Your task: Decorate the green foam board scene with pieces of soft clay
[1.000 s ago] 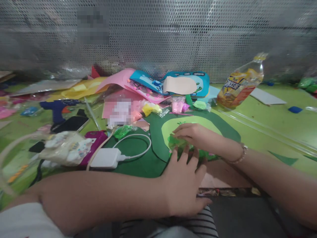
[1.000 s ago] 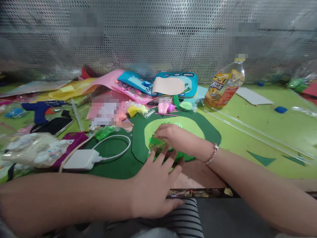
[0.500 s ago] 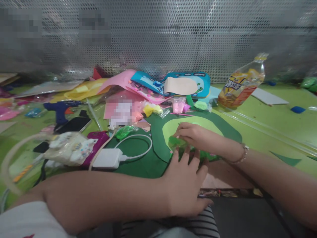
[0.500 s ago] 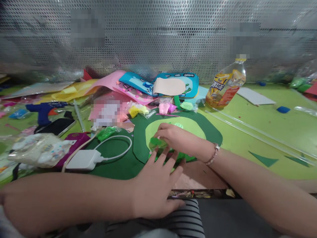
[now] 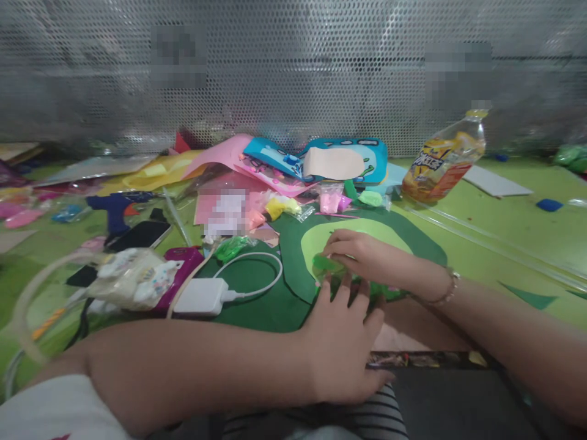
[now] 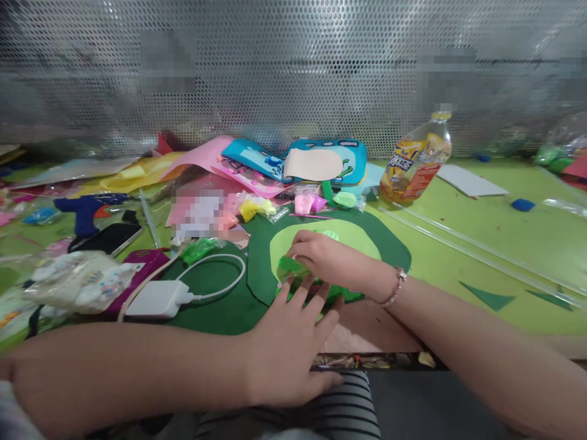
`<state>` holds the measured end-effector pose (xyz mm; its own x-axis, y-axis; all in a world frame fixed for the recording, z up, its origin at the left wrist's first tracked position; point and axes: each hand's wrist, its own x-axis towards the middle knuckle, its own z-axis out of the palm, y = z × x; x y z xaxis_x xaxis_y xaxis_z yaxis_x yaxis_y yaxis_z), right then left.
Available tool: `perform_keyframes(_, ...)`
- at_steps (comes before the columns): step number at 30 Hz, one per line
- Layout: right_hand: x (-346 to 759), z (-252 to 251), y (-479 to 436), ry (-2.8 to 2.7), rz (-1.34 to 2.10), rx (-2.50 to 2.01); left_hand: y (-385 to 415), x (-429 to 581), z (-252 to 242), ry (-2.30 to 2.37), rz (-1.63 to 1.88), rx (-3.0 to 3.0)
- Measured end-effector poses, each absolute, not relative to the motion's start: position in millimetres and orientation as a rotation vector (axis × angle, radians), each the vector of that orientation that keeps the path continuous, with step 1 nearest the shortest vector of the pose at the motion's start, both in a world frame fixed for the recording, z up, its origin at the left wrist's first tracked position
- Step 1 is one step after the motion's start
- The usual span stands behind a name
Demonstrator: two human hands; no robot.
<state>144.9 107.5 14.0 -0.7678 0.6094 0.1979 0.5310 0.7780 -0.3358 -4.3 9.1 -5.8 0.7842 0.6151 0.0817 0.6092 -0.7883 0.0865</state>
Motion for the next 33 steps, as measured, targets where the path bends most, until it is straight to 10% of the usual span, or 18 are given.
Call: perform_keyframes(33,148.9,16.3,109.1,-2.782,0.408,-0.741,10.8,-3.2,-3.9,1.001,0.136,2.919)
